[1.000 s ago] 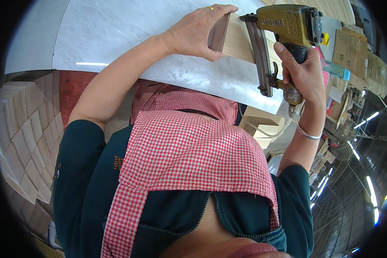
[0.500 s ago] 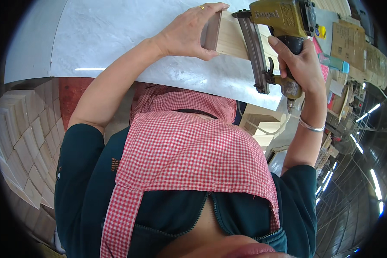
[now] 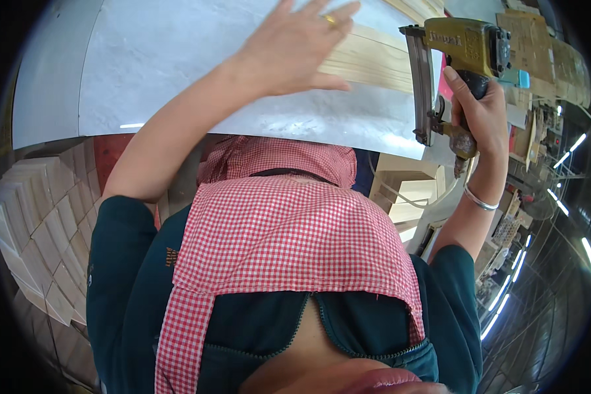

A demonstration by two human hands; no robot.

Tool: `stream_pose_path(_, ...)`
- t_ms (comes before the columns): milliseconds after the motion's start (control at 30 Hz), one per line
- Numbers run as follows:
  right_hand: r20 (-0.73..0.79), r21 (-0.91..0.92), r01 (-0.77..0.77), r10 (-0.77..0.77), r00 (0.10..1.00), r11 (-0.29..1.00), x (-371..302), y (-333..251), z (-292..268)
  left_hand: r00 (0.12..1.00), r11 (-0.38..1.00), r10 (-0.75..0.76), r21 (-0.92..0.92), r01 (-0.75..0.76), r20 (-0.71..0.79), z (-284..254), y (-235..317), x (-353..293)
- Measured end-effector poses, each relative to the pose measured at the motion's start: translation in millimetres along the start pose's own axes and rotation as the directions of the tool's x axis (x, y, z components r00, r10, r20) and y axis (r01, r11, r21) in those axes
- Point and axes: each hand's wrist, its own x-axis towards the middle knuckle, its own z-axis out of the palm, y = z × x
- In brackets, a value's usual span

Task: Assembling wooden boxes by applying glue to joints and securing them with a pneumatic stapler.

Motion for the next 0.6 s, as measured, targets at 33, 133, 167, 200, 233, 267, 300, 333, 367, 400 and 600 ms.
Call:
stream_pose_path(33,-0.011,0.002,-0.005,0.005,1.0,1.0,-1.0,4.4,-3.8,1.0,1.0,0.012,-0.003,-0.012,-0.003,2.0,7.8,11.3)
stream_pose_path(133,-0.017,-0.025,-0.046,0.046,0.999,0.999,1.7,20.7,-7.6,0.985,0.973,-0.053,0.231,0.014,0.164,13.8,37.7,38.5)
stream_pose_path(167,-0.016,-0.034,-0.058,0.058,0.998,0.998,3.4,23.9,-7.9,0.973,0.951,-0.086,0.309,0.016,0.214,18.3,42.1,40.9)
stream_pose_path(200,-0.02,-0.031,-0.064,0.063,0.998,0.997,4.7,27.5,-9.3,0.973,0.952,-0.08,0.306,0.01,0.216,25.2,44.3,41.3)
stream_pose_path(233,-0.014,-0.026,-0.058,0.057,0.998,0.998,6.4,30.6,-10.2,0.985,0.96,-0.086,0.277,0.042,0.148,34.3,45.4,39.9)
stream_pose_path(267,-0.009,-0.019,-0.052,0.052,0.999,0.998,7.7,33.2,-9.6,0.992,0.967,-0.094,0.246,0.072,0.082,41.6,45.8,37.8)
stream_pose_path(300,-0.002,-0.012,-0.046,0.046,0.999,0.999,8.9,35.2,-8.9,0.994,0.972,-0.106,0.213,0.1,0.015,48.4,45.8,35.8)
stream_pose_path(333,0.005,-0.006,-0.039,0.039,0.999,0.999,9.6,36.5,-8.1,0.991,0.976,-0.121,0.177,0.128,-0.051,55.2,45.8,34.2)
stream_pose_path(367,0.007,-0.005,-0.042,0.042,0.999,0.999,10.6,36.7,-7.2,0.992,0.976,-0.121,0.176,0.127,-0.048,56.4,46.4,35.3)
stream_pose_path(400,0.017,-0.004,-0.043,0.043,0.999,0.999,11.4,35.8,-5.8,0.992,0.975,-0.115,0.185,0.122,-0.045,57.3,47.6,36.3)
stream_pose_path(600,0.06,-0.009,-0.046,0.047,0.997,0.999,16.6,25.1,0.5,0.994,0.974,-0.109,0.197,0.112,-0.027,59.1,52.0,38.8)
